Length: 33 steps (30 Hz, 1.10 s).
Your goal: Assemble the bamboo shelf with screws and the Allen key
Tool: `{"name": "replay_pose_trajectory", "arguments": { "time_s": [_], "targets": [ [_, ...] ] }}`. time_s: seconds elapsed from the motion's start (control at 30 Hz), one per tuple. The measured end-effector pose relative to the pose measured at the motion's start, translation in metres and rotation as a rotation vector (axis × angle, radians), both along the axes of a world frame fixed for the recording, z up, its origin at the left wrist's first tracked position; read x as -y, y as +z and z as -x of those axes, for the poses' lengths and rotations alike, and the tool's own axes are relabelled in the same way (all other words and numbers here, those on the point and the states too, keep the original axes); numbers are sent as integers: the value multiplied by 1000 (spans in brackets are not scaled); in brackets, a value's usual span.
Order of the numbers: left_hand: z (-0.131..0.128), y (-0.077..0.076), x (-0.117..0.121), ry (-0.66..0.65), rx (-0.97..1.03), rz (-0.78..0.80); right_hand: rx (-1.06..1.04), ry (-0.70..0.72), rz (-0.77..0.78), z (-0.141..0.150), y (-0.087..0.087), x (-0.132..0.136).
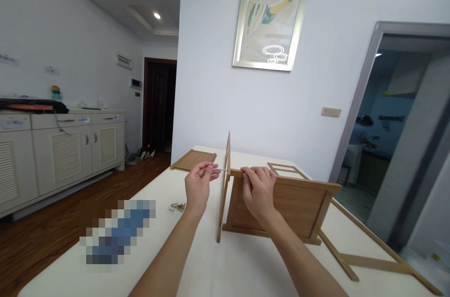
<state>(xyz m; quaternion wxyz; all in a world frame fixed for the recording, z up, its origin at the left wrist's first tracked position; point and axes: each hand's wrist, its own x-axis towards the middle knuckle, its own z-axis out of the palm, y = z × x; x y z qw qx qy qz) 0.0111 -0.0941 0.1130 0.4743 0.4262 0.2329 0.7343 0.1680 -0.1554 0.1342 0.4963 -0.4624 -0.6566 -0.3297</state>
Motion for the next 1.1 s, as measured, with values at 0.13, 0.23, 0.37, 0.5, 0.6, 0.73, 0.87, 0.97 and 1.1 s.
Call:
{"name": "replay_pose_trajectory", "arguments": {
  "time_s": [0.13, 0.23, 0.37, 0.5, 0.6, 0.73, 0.87, 0.97, 1.1],
  "targets": [
    [0, 1, 2, -17, 2, -30, 10, -14, -12, 0, -1, -1],
    [6, 0, -3, 80, -34, -5, 18, -25, -4, 0, -1, -1],
    [19, -8, -19, 184, -475, 113, 30, -21, 17, 0, -2, -1],
    [23, -27, -33, 99, -1356, 196, 41, -32, 29, 0, -1, 0],
    [20, -42, -37, 104, -1573, 234, 41, -32, 31, 1, 0, 1],
    [20, -54, -37, 126, -1739, 270, 33, -19, 37, 1, 0, 2],
    [22, -58, -39, 132, -1825, 273, 34, -14, 35, 1, 0, 2],
    [23, -61, -39, 120, -1846, 264, 40, -28, 35, 1, 0, 2],
    [25, -63, -38, 109, -1831, 254, 45, -33, 40, 0, 0, 2]
  ]
}}
